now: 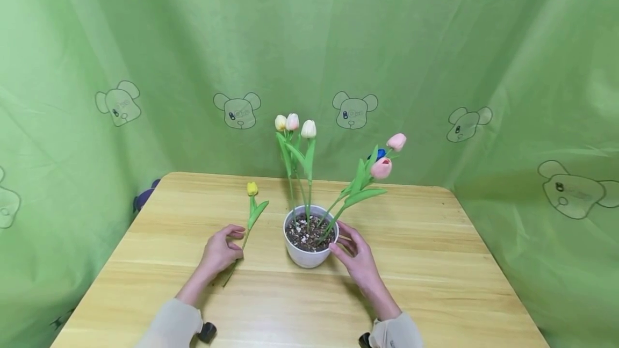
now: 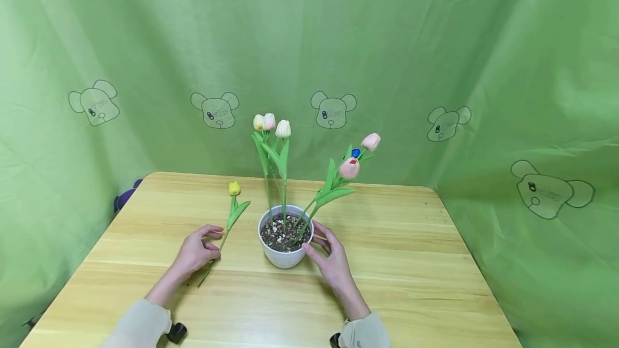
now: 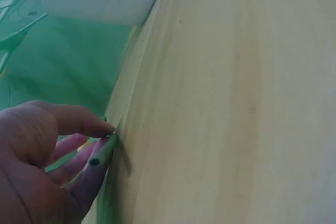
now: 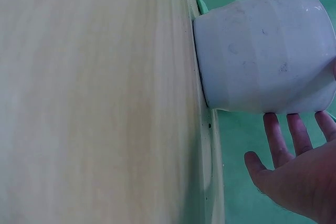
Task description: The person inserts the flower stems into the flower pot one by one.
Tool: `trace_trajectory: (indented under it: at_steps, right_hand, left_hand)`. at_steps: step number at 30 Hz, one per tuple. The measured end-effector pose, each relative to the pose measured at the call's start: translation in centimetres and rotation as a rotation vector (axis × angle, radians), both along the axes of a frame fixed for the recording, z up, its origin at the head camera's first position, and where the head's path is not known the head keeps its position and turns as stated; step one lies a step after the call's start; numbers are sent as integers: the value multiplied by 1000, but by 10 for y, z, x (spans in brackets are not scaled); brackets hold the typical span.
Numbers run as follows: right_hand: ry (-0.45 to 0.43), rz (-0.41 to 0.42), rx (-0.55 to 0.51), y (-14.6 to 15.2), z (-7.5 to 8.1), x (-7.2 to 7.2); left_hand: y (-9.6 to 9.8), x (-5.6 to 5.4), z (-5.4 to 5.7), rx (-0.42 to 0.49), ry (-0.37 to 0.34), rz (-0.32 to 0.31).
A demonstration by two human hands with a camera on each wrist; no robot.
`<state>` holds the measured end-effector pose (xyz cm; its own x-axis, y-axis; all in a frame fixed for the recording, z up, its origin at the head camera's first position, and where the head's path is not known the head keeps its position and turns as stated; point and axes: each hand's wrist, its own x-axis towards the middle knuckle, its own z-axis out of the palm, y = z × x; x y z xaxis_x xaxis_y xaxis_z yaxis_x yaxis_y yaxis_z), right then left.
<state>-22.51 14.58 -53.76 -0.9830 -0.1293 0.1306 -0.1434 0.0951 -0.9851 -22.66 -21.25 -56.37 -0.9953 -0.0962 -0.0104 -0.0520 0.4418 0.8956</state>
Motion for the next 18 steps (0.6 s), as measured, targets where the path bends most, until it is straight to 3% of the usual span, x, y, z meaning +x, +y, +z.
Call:
trace_trajectory:
  at_steps: [9,18]
  right_hand:
    - [3,4,-9,-1,-1,-1]
    - [6,0,-5,1,-2,-2]
  left_hand:
    - [-7,3,12,17,-50,63]
    - [-21,4,20,215,-135,76]
